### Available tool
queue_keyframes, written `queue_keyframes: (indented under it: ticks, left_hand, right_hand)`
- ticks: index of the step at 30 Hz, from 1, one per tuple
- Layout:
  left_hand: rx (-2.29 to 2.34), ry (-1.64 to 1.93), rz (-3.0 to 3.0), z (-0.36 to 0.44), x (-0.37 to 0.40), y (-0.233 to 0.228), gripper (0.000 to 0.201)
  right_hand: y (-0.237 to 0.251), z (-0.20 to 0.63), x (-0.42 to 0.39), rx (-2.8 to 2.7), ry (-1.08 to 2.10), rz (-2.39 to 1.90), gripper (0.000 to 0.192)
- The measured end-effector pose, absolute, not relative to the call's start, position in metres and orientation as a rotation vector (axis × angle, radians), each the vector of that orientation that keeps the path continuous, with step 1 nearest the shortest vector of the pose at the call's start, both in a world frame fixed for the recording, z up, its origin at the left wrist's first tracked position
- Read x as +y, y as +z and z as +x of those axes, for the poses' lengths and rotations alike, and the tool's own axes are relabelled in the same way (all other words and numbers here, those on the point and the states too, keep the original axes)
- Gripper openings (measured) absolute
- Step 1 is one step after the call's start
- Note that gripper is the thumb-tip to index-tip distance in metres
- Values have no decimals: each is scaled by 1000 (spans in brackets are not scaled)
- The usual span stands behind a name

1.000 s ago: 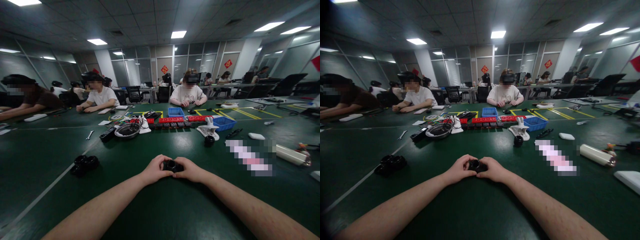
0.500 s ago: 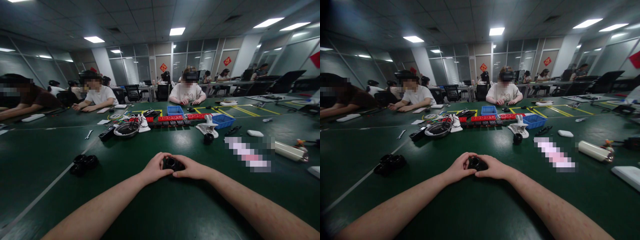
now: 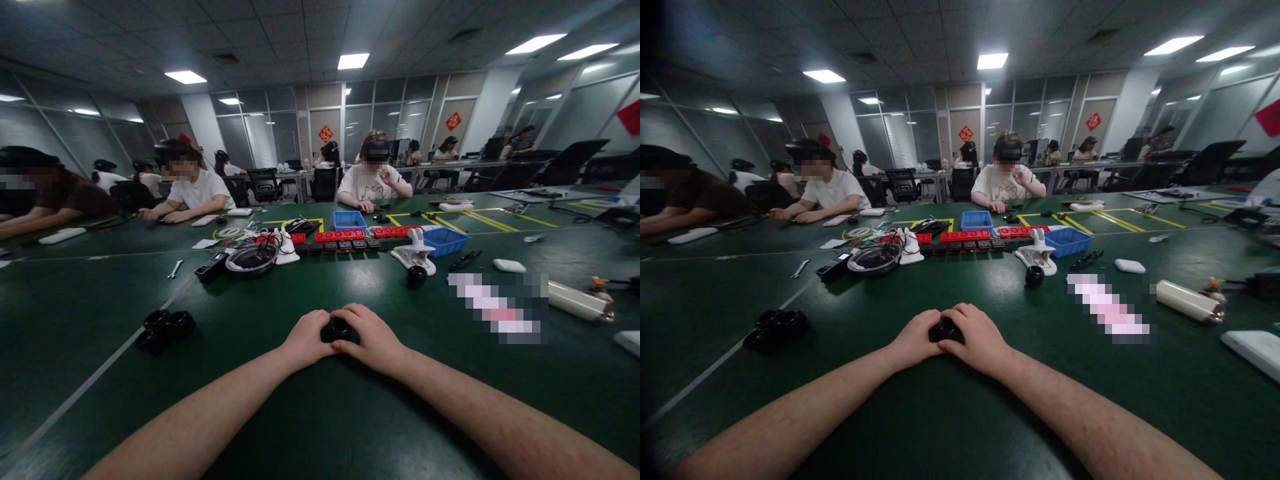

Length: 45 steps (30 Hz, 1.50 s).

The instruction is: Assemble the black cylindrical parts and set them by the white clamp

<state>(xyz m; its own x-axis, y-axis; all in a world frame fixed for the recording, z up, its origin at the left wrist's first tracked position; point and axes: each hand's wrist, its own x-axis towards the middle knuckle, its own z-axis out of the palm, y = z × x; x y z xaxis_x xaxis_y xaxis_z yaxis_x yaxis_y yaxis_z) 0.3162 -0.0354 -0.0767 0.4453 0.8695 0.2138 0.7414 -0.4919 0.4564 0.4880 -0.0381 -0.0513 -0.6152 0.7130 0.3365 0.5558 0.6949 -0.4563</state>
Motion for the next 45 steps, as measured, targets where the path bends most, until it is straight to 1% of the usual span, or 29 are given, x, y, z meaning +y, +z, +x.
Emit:
queue_keyframes:
  ticks: [2, 10, 14, 17, 24, 29, 32, 38, 42, 45]
  left_hand:
    - [1396, 587, 2428, 317, -35, -77, 38]
    - [1401, 571, 2417, 318, -38, -71, 36]
    - [1383, 580, 2387, 318, -40, -67, 41]
    - [1386, 576, 2369, 318, -42, -65, 40]
    - [1509, 643, 2300, 316, -39, -70, 38]
    - [1732, 679, 2237, 309, -32, -74, 39]
    - [1766, 657, 2240, 306, -30, -73, 41]
    - [1686, 589, 2259, 302, -29, -68, 47]
    - [1687, 556, 2276, 301, -27, -69, 44]
    - [1694, 547, 2292, 301, -27, -70, 43]
  right_hand:
    - [-53, 487, -38, -2410, 404, -972, 38]
    - [-63, 490, -30, -2104, 511, -923, 35]
    - [-66, 491, -27, -1976, 545, -930, 39]
    - [-65, 491, -26, -1977, 538, -921, 39]
    - [-71, 494, -17, -1821, 489, -970, 17]
    - [-78, 498, -7, -1980, 523, -1139, 23]
    - [-83, 500, -4, -2065, 526, -1264, 28]
    - [-87, 501, -4, -2108, 438, -1287, 55]
    - [-88, 502, -4, -2148, 406, -1303, 52]
    - [-86, 503, -4, -2210, 373, -1302, 46]
